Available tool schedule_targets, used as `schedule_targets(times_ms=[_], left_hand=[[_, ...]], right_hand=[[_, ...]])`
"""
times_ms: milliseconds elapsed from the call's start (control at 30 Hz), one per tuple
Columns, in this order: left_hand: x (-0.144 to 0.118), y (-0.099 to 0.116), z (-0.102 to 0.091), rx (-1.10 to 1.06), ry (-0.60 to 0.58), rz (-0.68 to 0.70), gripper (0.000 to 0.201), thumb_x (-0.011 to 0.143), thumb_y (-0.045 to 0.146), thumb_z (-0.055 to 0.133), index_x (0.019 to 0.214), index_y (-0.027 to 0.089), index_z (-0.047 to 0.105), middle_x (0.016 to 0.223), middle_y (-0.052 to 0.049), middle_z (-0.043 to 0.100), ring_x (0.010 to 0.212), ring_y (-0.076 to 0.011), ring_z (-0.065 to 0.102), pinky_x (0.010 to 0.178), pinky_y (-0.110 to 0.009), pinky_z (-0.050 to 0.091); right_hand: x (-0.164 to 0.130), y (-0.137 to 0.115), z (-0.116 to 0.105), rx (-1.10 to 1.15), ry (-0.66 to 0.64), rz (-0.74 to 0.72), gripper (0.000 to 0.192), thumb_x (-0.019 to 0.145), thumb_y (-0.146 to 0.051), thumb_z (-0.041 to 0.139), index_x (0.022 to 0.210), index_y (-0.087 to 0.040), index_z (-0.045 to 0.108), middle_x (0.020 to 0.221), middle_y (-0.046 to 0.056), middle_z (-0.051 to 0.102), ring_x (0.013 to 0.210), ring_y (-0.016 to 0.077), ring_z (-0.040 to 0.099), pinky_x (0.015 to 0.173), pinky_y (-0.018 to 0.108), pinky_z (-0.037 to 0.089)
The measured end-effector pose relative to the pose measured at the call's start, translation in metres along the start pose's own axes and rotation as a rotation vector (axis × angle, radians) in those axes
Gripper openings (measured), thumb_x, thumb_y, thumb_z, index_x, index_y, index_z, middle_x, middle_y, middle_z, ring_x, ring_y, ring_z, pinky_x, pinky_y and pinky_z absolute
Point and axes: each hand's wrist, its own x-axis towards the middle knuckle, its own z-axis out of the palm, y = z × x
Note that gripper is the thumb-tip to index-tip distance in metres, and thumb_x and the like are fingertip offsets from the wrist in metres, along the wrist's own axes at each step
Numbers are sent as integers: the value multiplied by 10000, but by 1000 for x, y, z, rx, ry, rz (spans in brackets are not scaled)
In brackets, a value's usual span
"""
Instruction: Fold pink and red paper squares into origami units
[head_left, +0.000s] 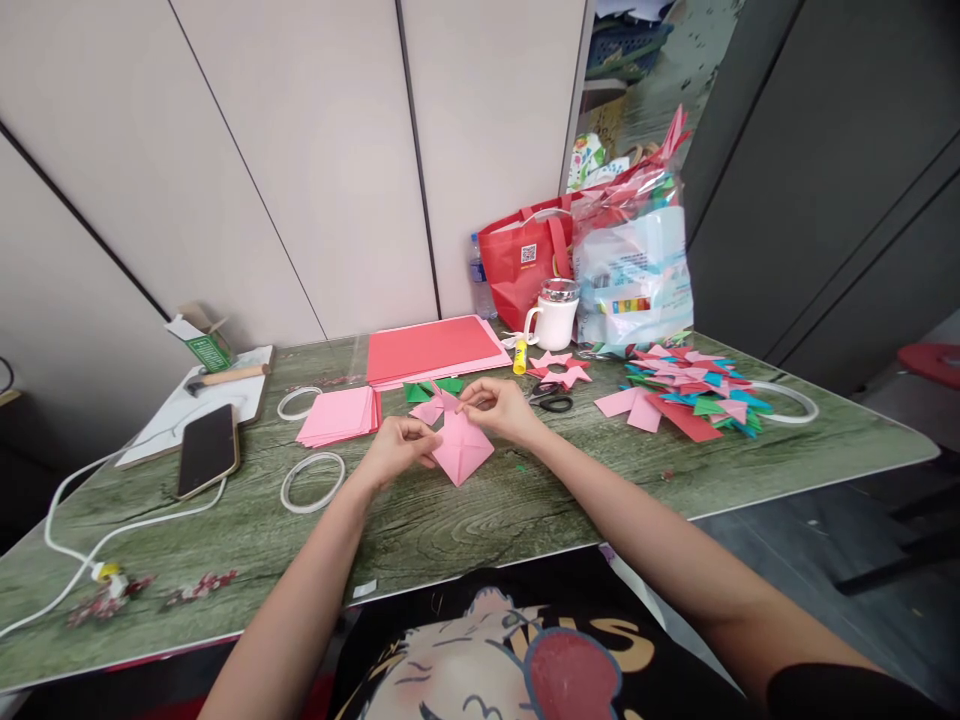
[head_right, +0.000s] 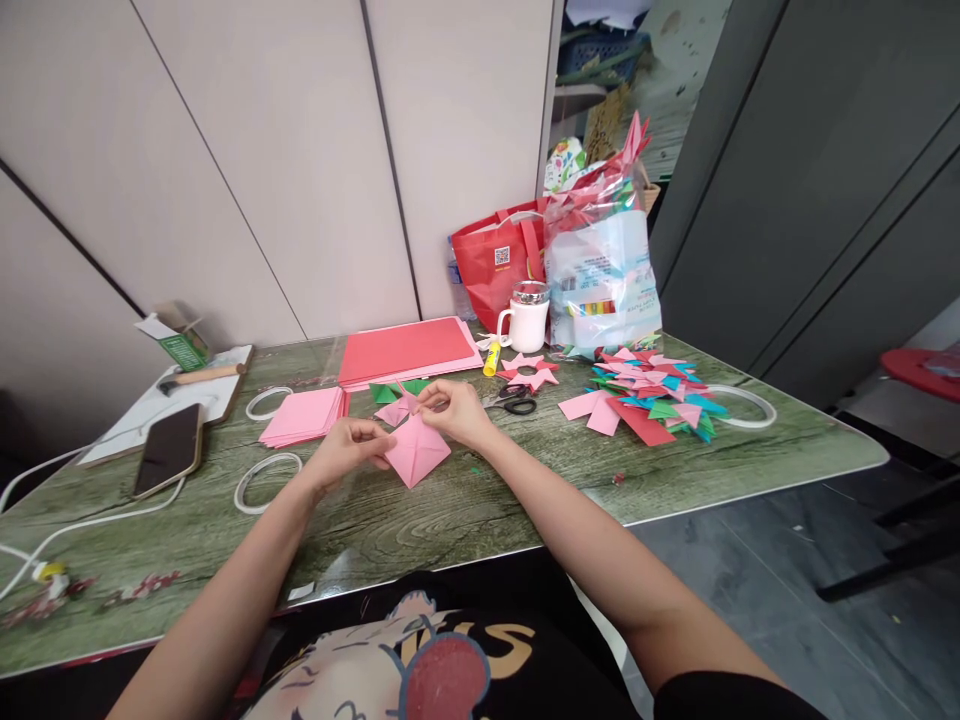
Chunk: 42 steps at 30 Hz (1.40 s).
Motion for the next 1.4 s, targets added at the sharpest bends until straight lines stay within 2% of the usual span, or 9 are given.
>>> schedule_targets(times_ms=[167, 333, 467, 633, 900, 1100, 1233, 1333, 1400], left_hand=[[0, 0, 0, -39, -3, -64, 208, 553, 289, 715, 518, 114, 609, 490, -38, 618, 489, -145, 607, 495, -240, 518], [2, -2, -3, -170, 123, -46, 224, 533, 285, 730, 538, 104, 599, 524, -44, 634, 491, -147, 611, 498, -247, 526], [5, -5, -3, -262, 171, -21, 250, 541, 306, 736, 571, 107, 587, 550, -50, 641, 532, -162, 628, 538, -272, 538], [5, -6, -1, -300, 154, 16, 294, 571, 343, 723, 706, 104, 619, 658, -53, 654, 583, -153, 627, 547, -275, 542], [7, -8, 1, -313, 247, 47, 318, 518, 372, 746, 558, 103, 582, 541, 1, 570, 493, -95, 538, 495, -257, 535], [7, -7, 3, -302, 267, 82, 317, 532, 381, 734, 603, 99, 606, 584, -6, 589, 521, -106, 551, 494, -254, 524], [8, -10, 3, -295, 289, 125, 352, 489, 311, 772, 749, 111, 647, 693, -30, 654, 595, -108, 578, 537, -206, 487], [8, -12, 3, -289, 303, 109, 322, 464, 299, 783, 677, 107, 636, 639, -24, 653, 545, -93, 558, 525, -189, 443], [8, -12, 3, -285, 336, 101, 310, 476, 336, 772, 623, 111, 618, 578, -9, 630, 492, -83, 525, 484, -185, 406]], right_hand=[[1, 2, 1, 13, 64, 23, 139, 627, -150, 580, 765, -142, 591, 721, 52, 671, 681, 159, 634, 618, 262, 487], [6, 0, -2, 235, 181, 105, 177, 681, -306, 596, 760, -152, 560, 732, 50, 644, 648, 146, 604, 607, 279, 491], [4, 3, 2, 297, 110, 104, 204, 626, -292, 661, 705, -162, 525, 709, 16, 620, 642, 123, 576, 626, 255, 461], [-1, 6, 9, 199, 27, 89, 181, 621, -272, 653, 739, -146, 598, 705, 9, 618, 575, 101, 515, 561, 229, 401], [-4, 3, 11, 170, 33, 67, 185, 637, -249, 627, 787, -141, 626, 722, 12, 626, 533, 84, 456, 524, 213, 350], [-3, 4, 10, 163, 36, 67, 217, 634, -253, 616, 822, -145, 622, 775, 18, 635, 540, 83, 458, 511, 205, 344], [-5, -1, 11, 117, -39, 55, 192, 646, -249, 604, 810, -150, 625, 689, -9, 598, 475, 61, 394, 457, 190, 296], [-8, -7, 12, 79, -88, 44, 171, 663, -248, 596, 804, -158, 632, 619, -31, 551, 427, 48, 329, 424, 188, 259], [-10, -10, 13, 123, -116, 52, 201, 652, -257, 621, 829, -163, 628, 636, -28, 551, 456, 57, 380, 449, 188, 308]])
